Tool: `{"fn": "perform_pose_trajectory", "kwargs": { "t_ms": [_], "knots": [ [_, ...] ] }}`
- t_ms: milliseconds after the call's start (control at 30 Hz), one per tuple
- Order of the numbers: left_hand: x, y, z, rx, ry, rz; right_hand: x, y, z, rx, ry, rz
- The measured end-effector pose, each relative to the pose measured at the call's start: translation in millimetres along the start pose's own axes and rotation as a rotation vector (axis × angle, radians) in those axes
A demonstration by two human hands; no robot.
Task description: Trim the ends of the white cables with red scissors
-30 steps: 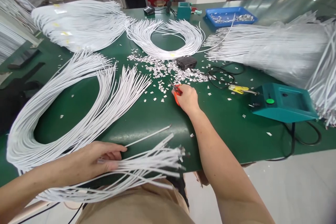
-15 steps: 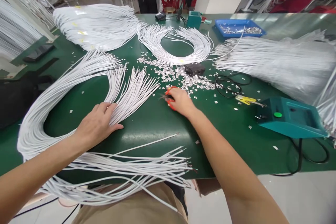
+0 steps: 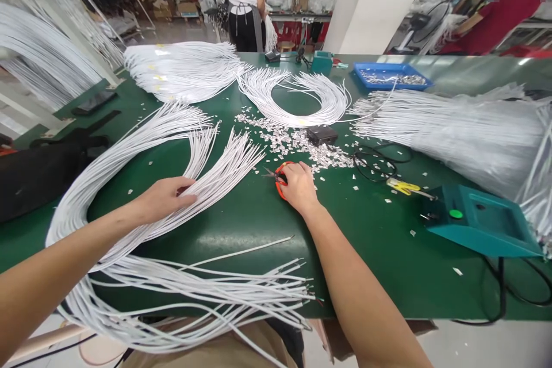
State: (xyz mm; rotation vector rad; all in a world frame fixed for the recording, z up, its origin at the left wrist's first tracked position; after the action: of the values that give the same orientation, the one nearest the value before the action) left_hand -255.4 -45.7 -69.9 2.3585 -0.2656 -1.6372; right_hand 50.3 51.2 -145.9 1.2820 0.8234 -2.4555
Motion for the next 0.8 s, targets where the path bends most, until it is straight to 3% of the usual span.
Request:
{"fn": "perform_pose_trajectory", "kwargs": {
  "t_ms": [167, 267, 333, 400, 533, 633, 733, 800],
  "knots": [
    [-28.9, 9.3, 17.3, -0.164, 0.725, 0.072, -3.8, -0.4, -5.1, 0.021, -0.020, -0.005],
    [-45.0, 14.1, 22.4, -0.186, 0.990, -0.016, -4.5, 0.1, -4.0, 0.025, -0.020, 0.008],
    [-50.1, 13.7, 21.9, -0.115, 1.089, -0.116, -4.8, 0.0, -3.7, 0.025, -0.022, 0.013],
    [-49.3, 8.2, 19.6, -0.058, 1.135, -0.177, -5.1, -0.2, -4.3, 0.021, -0.029, 0.016],
    [-37.8, -10.2, 8.6, -0.118, 1.071, 0.012, -5.8, -0.4, -7.0, 0.016, -0.042, 0.019],
    [-36.0, -16.2, -4.8, -0.039, 1.047, 0.018, -6.1, -0.2, -8.4, 0.012, -0.053, 0.019],
    [-41.6, -20.3, -13.7, 0.047, 0.967, -0.016, -6.4, -0.4, -8.7, 0.009, -0.066, 0.015],
    [-45.0, -28.7, -12.3, 0.077, 0.846, -0.116, -6.7, -0.9, -8.4, 0.005, -0.067, 0.017]
  ]
}}
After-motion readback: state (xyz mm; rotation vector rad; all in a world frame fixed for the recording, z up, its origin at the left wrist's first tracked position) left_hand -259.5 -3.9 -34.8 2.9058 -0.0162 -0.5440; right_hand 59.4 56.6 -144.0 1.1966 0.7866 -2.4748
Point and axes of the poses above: each hand's wrist, its own y-axis away from the middle knuckle, its own x-axis out of the palm, z = x × y, the point moved 1 cm from there along -y, towards the middle knuckle, and after that the axes turned 12 degrees about -y, right-handed, at the moved point
